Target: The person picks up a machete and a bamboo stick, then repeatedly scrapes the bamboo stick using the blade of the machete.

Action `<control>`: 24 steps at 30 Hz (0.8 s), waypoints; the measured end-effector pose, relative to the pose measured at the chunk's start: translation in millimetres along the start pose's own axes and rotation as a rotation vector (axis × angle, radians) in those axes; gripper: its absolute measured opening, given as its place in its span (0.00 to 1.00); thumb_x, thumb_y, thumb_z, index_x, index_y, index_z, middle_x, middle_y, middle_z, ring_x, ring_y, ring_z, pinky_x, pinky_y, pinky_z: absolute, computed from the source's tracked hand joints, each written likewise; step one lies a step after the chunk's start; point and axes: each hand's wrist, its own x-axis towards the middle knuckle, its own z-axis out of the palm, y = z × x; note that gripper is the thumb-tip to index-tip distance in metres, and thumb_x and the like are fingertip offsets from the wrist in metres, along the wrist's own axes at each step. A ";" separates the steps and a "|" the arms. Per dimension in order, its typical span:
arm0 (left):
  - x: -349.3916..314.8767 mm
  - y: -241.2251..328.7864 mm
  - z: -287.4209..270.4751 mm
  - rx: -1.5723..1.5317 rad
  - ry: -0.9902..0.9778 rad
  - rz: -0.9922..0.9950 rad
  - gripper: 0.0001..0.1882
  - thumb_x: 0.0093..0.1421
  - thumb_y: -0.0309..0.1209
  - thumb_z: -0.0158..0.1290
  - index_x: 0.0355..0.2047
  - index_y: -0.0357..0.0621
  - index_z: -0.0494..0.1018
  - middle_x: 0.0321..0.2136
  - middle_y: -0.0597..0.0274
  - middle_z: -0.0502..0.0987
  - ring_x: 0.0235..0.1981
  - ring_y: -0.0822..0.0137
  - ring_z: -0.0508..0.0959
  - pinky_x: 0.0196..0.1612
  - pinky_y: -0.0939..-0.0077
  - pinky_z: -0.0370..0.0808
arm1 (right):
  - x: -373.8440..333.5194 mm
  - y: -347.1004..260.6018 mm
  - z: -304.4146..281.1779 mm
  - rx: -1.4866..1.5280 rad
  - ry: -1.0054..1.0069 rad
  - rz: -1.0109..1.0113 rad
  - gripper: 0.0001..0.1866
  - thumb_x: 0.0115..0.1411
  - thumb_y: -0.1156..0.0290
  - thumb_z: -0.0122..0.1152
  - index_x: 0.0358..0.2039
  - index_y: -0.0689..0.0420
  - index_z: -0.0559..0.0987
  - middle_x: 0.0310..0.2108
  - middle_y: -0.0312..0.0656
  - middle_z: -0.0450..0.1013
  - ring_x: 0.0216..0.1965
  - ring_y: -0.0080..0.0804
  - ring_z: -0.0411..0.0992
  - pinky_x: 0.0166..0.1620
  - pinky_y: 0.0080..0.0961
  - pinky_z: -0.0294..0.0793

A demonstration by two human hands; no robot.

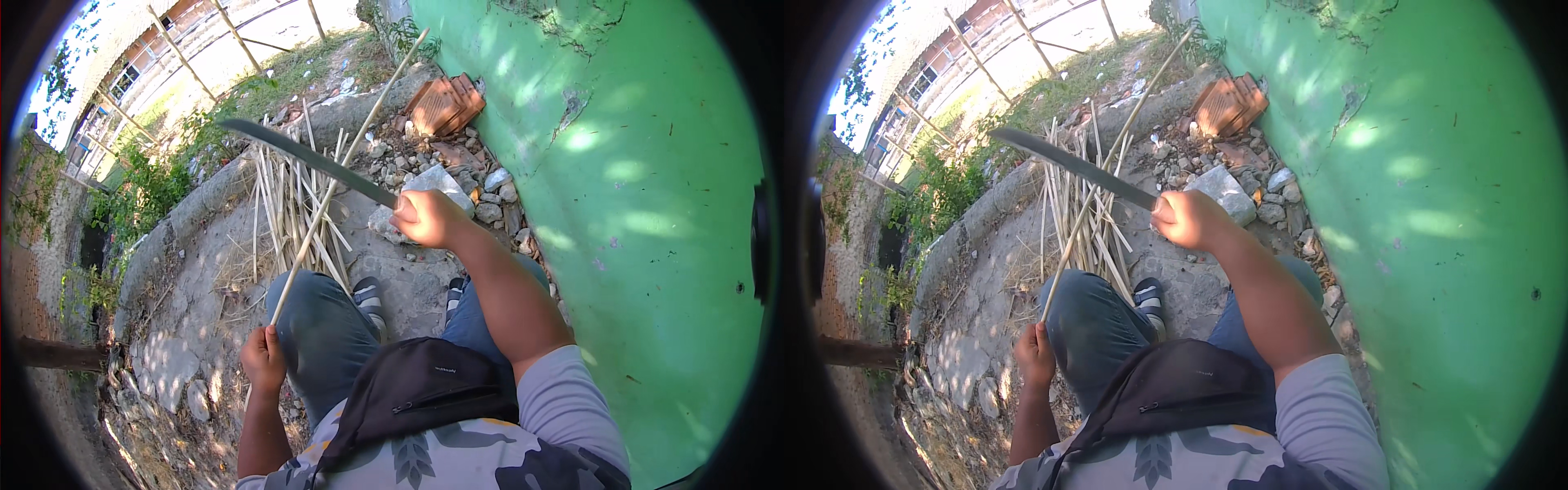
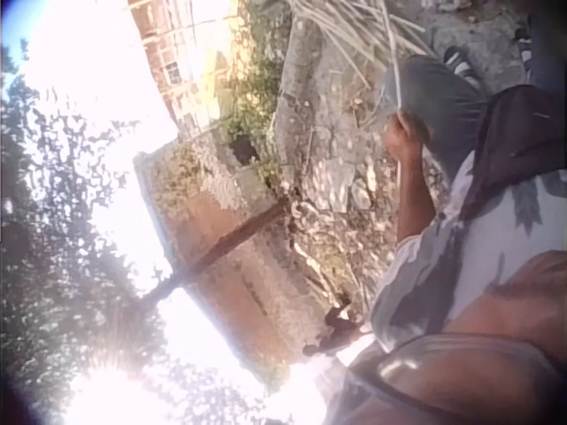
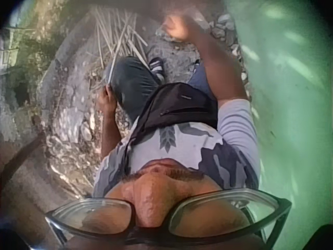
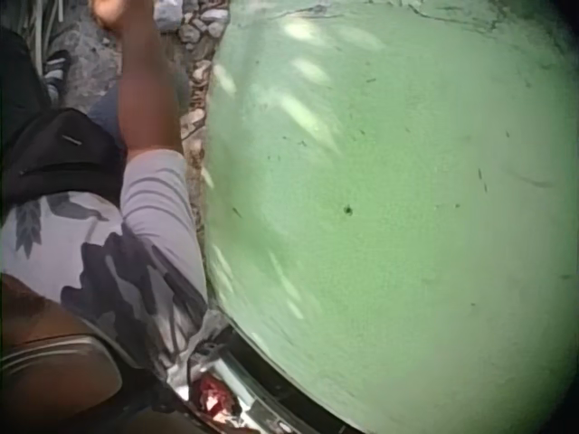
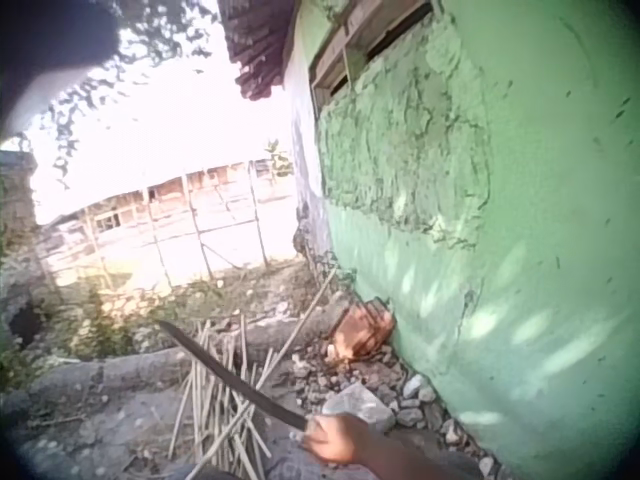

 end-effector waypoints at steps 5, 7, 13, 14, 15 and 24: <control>9.4 -15.1 -3.9 -0.331 0.024 -0.064 0.21 0.73 0.42 0.51 0.27 0.39 0.69 0.17 0.68 0.65 0.22 0.78 0.62 0.24 0.75 0.60 | -16.3 -29.7 8.2 -0.370 -0.099 -0.361 0.10 0.52 0.62 0.68 0.30 0.52 0.79 0.22 0.47 0.78 0.30 0.52 0.79 0.35 0.46 0.78; 9.9 -7.4 -7.4 -0.303 0.030 -0.069 0.20 0.72 0.41 0.52 0.27 0.39 0.69 0.17 0.69 0.64 0.21 0.78 0.61 0.24 0.76 0.59 | -16.6 -18.9 7.5 -0.403 -0.082 -0.375 0.10 0.53 0.60 0.67 0.30 0.50 0.79 0.21 0.45 0.77 0.26 0.51 0.78 0.31 0.46 0.78; 3.9 8.9 -20.4 -0.168 -0.072 -0.065 0.18 0.70 0.39 0.56 0.29 0.39 0.69 0.18 0.69 0.68 0.20 0.78 0.63 0.23 0.77 0.61 | -5.7 7.4 -29.2 -0.193 0.156 -0.082 0.13 0.59 0.57 0.65 0.34 0.54 0.79 0.29 0.47 0.80 0.34 0.50 0.80 0.37 0.44 0.79; 2.2 11.2 -20.7 -0.138 -0.114 -0.073 0.18 0.70 0.39 0.57 0.29 0.38 0.70 0.18 0.69 0.70 0.20 0.78 0.64 0.23 0.78 0.62 | -5.9 9.1 -32.4 -0.151 0.180 0.029 0.13 0.59 0.59 0.65 0.35 0.55 0.79 0.32 0.47 0.81 0.36 0.50 0.80 0.39 0.43 0.79; 2.2 14.6 -21.2 -0.139 -0.113 -0.072 0.18 0.70 0.39 0.57 0.29 0.38 0.70 0.18 0.69 0.70 0.20 0.78 0.64 0.23 0.78 0.62 | -6.5 12.1 -34.9 -0.097 0.151 0.050 0.13 0.59 0.61 0.65 0.37 0.56 0.78 0.33 0.47 0.81 0.37 0.49 0.80 0.41 0.42 0.78; 7.2 33.6 -19.8 -0.208 -0.143 -0.114 0.11 0.70 0.34 0.55 0.37 0.37 0.75 0.19 0.71 0.71 0.21 0.79 0.64 0.25 0.78 0.64 | -13.5 -22.7 -13.4 -0.275 -0.041 -0.238 0.21 0.62 0.46 0.63 0.38 0.52 0.76 0.30 0.48 0.79 0.34 0.53 0.79 0.41 0.45 0.77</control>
